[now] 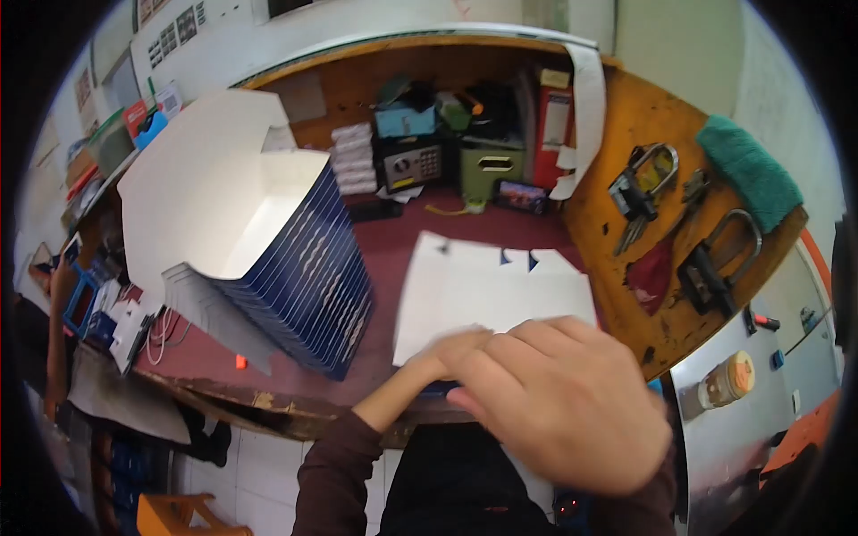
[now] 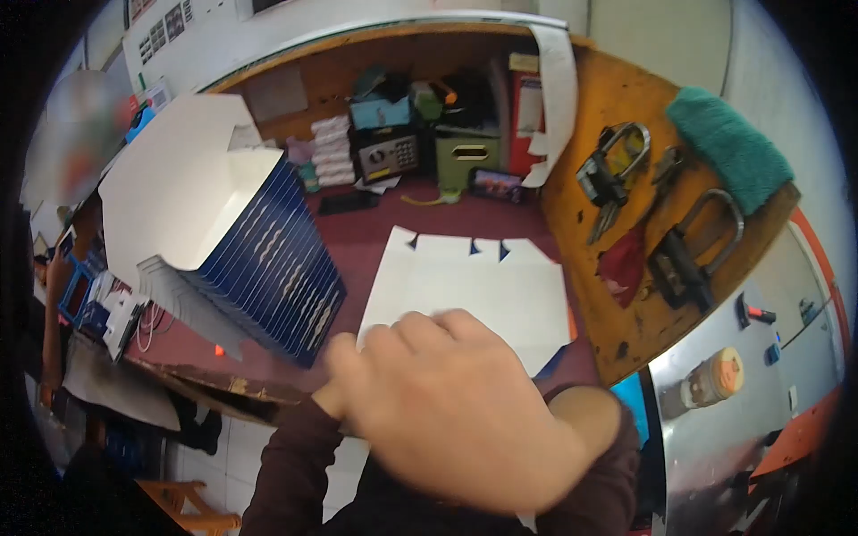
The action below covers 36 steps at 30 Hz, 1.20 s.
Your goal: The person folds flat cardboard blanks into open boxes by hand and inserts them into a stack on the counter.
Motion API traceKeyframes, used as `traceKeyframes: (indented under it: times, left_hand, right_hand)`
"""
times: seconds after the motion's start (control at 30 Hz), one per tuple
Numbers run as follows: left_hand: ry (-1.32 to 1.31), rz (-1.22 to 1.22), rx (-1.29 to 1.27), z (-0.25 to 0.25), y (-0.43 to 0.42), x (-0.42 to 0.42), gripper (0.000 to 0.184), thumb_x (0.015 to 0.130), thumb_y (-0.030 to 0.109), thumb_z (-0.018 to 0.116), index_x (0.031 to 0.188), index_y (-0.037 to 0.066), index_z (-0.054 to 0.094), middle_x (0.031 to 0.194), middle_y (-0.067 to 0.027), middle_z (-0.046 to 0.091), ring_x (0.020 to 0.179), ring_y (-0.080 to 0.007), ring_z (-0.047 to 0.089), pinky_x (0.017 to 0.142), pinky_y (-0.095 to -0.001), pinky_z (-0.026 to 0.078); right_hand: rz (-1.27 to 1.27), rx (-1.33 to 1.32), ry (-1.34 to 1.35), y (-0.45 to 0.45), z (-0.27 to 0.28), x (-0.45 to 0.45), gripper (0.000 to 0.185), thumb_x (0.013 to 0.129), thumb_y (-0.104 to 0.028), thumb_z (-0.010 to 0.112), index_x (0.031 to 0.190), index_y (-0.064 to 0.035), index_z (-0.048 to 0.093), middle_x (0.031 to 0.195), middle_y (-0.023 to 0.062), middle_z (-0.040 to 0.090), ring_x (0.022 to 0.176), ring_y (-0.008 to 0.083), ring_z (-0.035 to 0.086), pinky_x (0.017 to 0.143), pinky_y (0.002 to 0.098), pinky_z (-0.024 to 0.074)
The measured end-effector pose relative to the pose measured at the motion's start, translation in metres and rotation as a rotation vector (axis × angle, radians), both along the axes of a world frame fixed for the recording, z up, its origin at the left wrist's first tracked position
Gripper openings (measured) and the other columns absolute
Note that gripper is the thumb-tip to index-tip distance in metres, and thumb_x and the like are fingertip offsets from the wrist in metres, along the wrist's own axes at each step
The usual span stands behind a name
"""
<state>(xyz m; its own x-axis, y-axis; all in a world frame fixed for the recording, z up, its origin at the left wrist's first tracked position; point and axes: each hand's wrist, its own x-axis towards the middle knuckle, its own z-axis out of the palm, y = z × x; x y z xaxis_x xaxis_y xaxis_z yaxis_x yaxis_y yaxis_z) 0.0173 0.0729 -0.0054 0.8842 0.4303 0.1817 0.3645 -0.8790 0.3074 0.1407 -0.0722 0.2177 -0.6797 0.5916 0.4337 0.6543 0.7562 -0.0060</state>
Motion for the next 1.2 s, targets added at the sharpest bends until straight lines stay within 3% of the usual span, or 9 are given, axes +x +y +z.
traceKeyframes:
  times: [0.07, 0.27, 0.53, 0.67, 0.8, 0.93, 1.0, 1.13, 1.2]
  left_hand:
    - [0.088, 0.265, -0.438, 0.039, -0.008, -0.008, 0.036, 0.075, 0.031, 0.055, 0.104, 0.009, 0.061, 0.123, -0.0149, 0.049, 0.111, -0.0277, 0.048, 0.091, -0.0374, 0.039]
    - [0.065, 0.143, -0.241, -0.008, 0.019, -0.023, 0.042, 0.07, 0.026, 0.064, 0.111, 0.016, 0.058, 0.129, -0.0052, 0.045, 0.113, -0.025, 0.048, 0.091, -0.0348, 0.04]
    - [0.105, 0.219, -0.158, 0.005, 0.002, -0.02, 0.052, 0.063, 0.04, 0.067, 0.107, 0.013, 0.06, 0.124, -0.0062, 0.049, 0.106, -0.0261, 0.052, 0.089, -0.0357, 0.042]
    - [-0.005, 0.165, -0.281, -0.001, 0.015, -0.027, 0.045, 0.071, 0.047, 0.061, 0.101, 0.013, 0.063, 0.121, -0.0069, 0.052, 0.106, -0.0264, 0.052, 0.088, -0.0345, 0.042]
    - [-0.053, 0.298, -0.414, 0.004, 0.025, -0.022, 0.029, 0.087, 0.03, 0.047, 0.099, 0.007, 0.061, 0.098, -0.0145, 0.061, 0.089, -0.0306, 0.058, 0.078, -0.0374, 0.044]
    - [-0.368, 0.474, -0.11, 0.05, 0.006, -0.022, 0.021, 0.086, 0.019, 0.046, 0.088, 0.001, 0.057, 0.086, -0.0199, 0.059, 0.081, -0.0369, 0.055, 0.069, -0.0389, 0.043]
    - [-0.722, 0.49, -0.04, 0.066, -0.002, -0.028, 0.022, 0.089, 0.018, 0.044, 0.081, -0.001, 0.053, 0.067, -0.0137, 0.054, 0.061, -0.0219, 0.051, 0.059, -0.0304, 0.041]
    - [-1.208, 0.656, -0.209, 0.073, -0.034, -0.02, 0.025, 0.092, 0.014, 0.039, 0.077, -0.002, 0.05, 0.062, -0.0057, 0.045, 0.061, -0.0077, 0.039, 0.054, -0.025, 0.035]
    - [-1.334, 0.606, -0.207, 0.068, -0.042, -0.004, 0.024, 0.093, 0.016, 0.038, 0.082, -0.001, 0.051, 0.069, -0.0007, 0.05, 0.061, -0.0072, 0.043, 0.052, -0.0234, 0.037]
  right_hand:
    - [0.002, -0.222, 0.043, 0.021, -0.033, 0.014, 0.022, 0.078, -0.023, 0.058, 0.091, -0.0054, 0.058, 0.078, 0.0086, 0.059, 0.071, 0.0251, 0.058, 0.07, 0.0342, 0.0472]
    - [-0.019, -0.601, 0.22, 0.046, -0.172, 0.02, 0.027, 0.08, -0.023, 0.059, 0.099, -0.0044, 0.059, 0.098, 0.0146, 0.06, 0.09, 0.0318, 0.057, 0.079, 0.0379, 0.0448]
    - [0.02, -0.543, 0.497, 0.034, -0.205, 0.016, 0.025, 0.081, -0.019, 0.058, 0.101, -0.0055, 0.058, 0.103, 0.013, 0.057, 0.097, 0.03, 0.054, 0.082, 0.0356, 0.0433]
    - [0.036, -0.676, 0.589, 0.029, -0.211, 0.016, 0.025, 0.078, -0.015, 0.061, 0.101, -0.006, 0.058, 0.108, 0.0133, 0.056, 0.103, 0.0298, 0.051, 0.085, 0.0355, 0.0417]
    - [-0.104, -0.379, 0.529, 0.034, -0.226, 0.011, 0.031, 0.078, -0.02, 0.061, 0.104, -0.0042, 0.057, 0.114, 0.0142, 0.054, 0.106, 0.0297, 0.049, 0.088, 0.0397, 0.0369]
    - [-0.281, -0.412, 0.349, 0.031, -0.234, 0.012, 0.036, 0.078, -0.025, 0.061, 0.106, -0.0032, 0.056, 0.114, 0.0141, 0.054, 0.107, 0.0288, 0.049, 0.088, 0.0392, 0.0357]
    - [-0.292, -0.395, 0.334, 0.032, -0.232, 0.014, 0.037, 0.078, -0.026, 0.061, 0.107, -0.0029, 0.056, 0.113, 0.0146, 0.055, 0.107, 0.0289, 0.049, 0.088, 0.0386, 0.0355]
    - [-0.139, -0.535, 0.617, 0.045, -0.233, 0.012, 0.037, 0.086, -0.028, 0.053, 0.107, 0.0016, 0.054, 0.105, 0.0173, 0.058, 0.097, 0.0295, 0.056, 0.081, 0.0351, 0.0423]
    - [0.051, -1.239, 1.262, 0.046, -0.23, 0.009, 0.035, 0.09, -0.026, 0.048, 0.109, 0.0023, 0.053, 0.104, 0.0153, 0.059, 0.095, 0.0242, 0.058, 0.077, 0.0311, 0.0454]
